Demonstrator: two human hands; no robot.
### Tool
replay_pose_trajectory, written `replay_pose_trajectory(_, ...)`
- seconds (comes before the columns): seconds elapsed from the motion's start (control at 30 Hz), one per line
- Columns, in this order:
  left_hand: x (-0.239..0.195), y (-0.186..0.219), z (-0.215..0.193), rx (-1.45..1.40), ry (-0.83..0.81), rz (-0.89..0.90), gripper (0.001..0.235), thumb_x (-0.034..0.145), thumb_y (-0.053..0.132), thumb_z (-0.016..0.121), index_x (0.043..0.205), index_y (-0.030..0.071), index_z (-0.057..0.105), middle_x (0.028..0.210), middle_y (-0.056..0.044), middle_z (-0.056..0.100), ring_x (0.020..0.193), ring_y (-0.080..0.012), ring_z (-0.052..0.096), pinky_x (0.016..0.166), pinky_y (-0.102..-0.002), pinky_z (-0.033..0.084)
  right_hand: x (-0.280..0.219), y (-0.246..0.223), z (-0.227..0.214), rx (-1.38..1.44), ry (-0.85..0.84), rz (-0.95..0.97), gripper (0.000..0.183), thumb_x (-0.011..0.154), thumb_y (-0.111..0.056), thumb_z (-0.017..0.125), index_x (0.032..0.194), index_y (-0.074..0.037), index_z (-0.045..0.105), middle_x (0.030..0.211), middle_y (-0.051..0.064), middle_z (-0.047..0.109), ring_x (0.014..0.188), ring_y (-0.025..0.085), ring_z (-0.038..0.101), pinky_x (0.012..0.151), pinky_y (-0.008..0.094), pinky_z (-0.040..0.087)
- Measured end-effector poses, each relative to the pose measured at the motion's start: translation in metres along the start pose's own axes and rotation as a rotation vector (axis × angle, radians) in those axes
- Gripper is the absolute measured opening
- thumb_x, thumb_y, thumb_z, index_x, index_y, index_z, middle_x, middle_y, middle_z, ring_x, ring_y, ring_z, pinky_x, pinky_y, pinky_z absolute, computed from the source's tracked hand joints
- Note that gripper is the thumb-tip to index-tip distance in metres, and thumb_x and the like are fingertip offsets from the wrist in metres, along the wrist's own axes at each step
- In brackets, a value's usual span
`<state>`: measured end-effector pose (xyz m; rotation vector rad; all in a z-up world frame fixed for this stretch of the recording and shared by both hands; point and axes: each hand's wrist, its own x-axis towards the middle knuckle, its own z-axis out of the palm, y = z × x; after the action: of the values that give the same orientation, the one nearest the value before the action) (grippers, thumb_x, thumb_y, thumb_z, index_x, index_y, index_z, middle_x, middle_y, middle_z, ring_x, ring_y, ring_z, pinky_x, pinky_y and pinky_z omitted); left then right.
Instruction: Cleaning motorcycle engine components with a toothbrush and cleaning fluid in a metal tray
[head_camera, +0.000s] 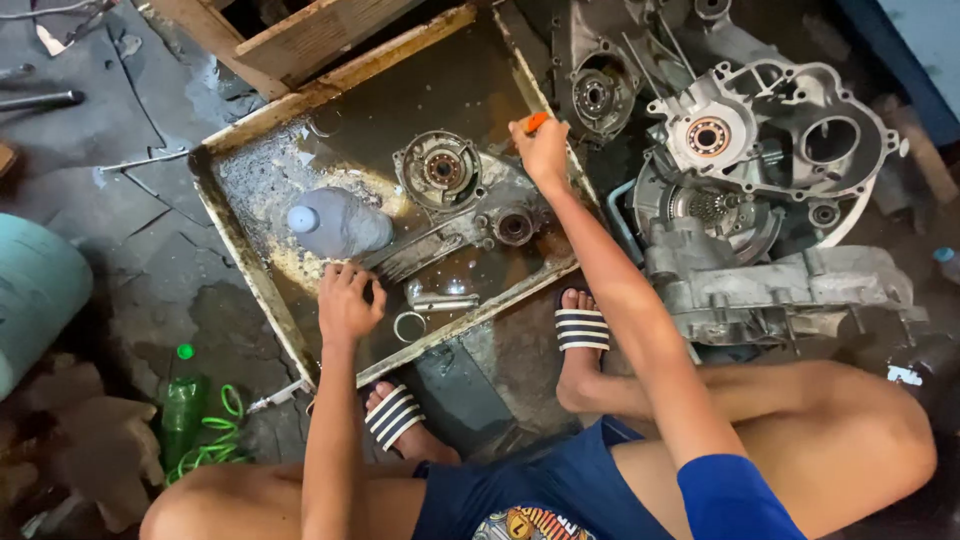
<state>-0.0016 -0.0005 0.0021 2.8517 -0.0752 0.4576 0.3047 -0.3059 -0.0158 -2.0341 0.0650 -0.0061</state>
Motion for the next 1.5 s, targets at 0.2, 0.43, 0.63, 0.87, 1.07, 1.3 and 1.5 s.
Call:
replay_pose_trajectory(0.2, 0.000, -0.007, 0.003, -0.002, -0.029, 0.040, 0.011, 0.085, 0.024, 0.063, 0.082, 0.017, 0.070, 0.089, -0.005, 0.062, 0.089, -0.0281, 0.060, 0.074, -0.041, 0.052, 0.015, 0.012, 0.006, -0.062, -0.040, 0.062, 0.024, 0.087, -0.020, 0.077, 0.077, 0.001, 0.073, 0.063, 0.020, 0.070, 0.065, 0.030, 0.076, 0.057, 0.040, 0.059)
replay_pose_trajectory(0.43, -0.003, -0.006, 0.001, -0.014, -0.051, 0.036, 0.012, 0.083, 0.027, 0.063, 0.080, 0.020, 0.072, 0.089, -0.003, 0.065, 0.091, -0.0278, 0.062, 0.075, -0.041, 0.052, 0.020, 0.033, -0.006, -0.196, -0.042, 0.063, 0.035, 0.084, -0.024, 0.071, 0.082, 0.011, 0.071, 0.073, 0.032, 0.067, 0.081, 0.044, 0.073, 0.057, 0.051, 0.049)
replay_pose_trajectory(0.63, -0.005, -0.010, 0.004, -0.038, -0.073, 0.038, 0.013, 0.084, 0.026, 0.063, 0.077, 0.016, 0.070, 0.086, -0.004, 0.063, 0.088, -0.0273, 0.061, 0.074, -0.040, 0.052, 0.009, 0.021, -0.025, 0.087, -0.102, 0.156, 0.028, 0.085, -0.014, 0.065, 0.076, 0.012, 0.067, 0.062, 0.029, 0.066, 0.057, 0.028, 0.074, 0.052, 0.033, 0.063)
replay_pose_trajectory(0.87, -0.004, -0.012, 0.007, -0.079, -0.032, 0.015, 0.012, 0.082, 0.024, 0.065, 0.077, 0.015, 0.072, 0.087, -0.006, 0.066, 0.090, -0.0285, 0.062, 0.081, -0.039, 0.054, 0.006, 0.049, -0.043, -0.306, -0.080, 0.087, 0.033, 0.083, -0.022, 0.069, 0.079, 0.010, 0.073, 0.071, 0.030, 0.069, 0.072, 0.040, 0.074, 0.062, 0.050, 0.057)
replay_pose_trajectory(1.07, -0.003, -0.012, 0.009, -0.093, 0.003, -0.035, 0.009, 0.081, 0.024, 0.069, 0.078, 0.017, 0.074, 0.086, -0.004, 0.068, 0.088, -0.0288, 0.064, 0.083, -0.038, 0.055, -0.041, 0.020, -0.069, -0.356, -0.026, 0.111, 0.037, 0.085, -0.031, 0.068, 0.077, 0.005, 0.074, 0.074, 0.026, 0.071, 0.078, 0.042, 0.074, 0.063, 0.051, 0.052)
replay_pose_trajectory(1.3, -0.001, -0.010, 0.010, -0.105, 0.078, -0.020, 0.009, 0.081, 0.023, 0.071, 0.078, 0.015, 0.074, 0.083, -0.007, 0.068, 0.086, -0.0308, 0.064, 0.087, -0.038, 0.056, -0.162, -0.079, -0.090, 0.020, 0.317, -0.169, 0.010, 0.084, -0.007, 0.079, 0.091, -0.014, 0.081, 0.074, 0.018, 0.073, 0.073, 0.028, 0.075, 0.064, 0.036, 0.055)
replay_pose_trajectory(1.5, 0.003, 0.000, 0.003, -0.169, 0.101, -0.043, 0.010, 0.081, 0.014, 0.070, 0.077, 0.006, 0.073, 0.080, -0.013, 0.067, 0.082, -0.0342, 0.064, 0.084, -0.042, 0.055, -0.279, -0.010, -0.034, 0.015, 0.502, -0.386, 0.012, 0.099, -0.016, 0.067, 0.099, -0.011, 0.078, 0.091, 0.010, 0.078, 0.088, 0.025, 0.076, 0.085, 0.033, 0.055)
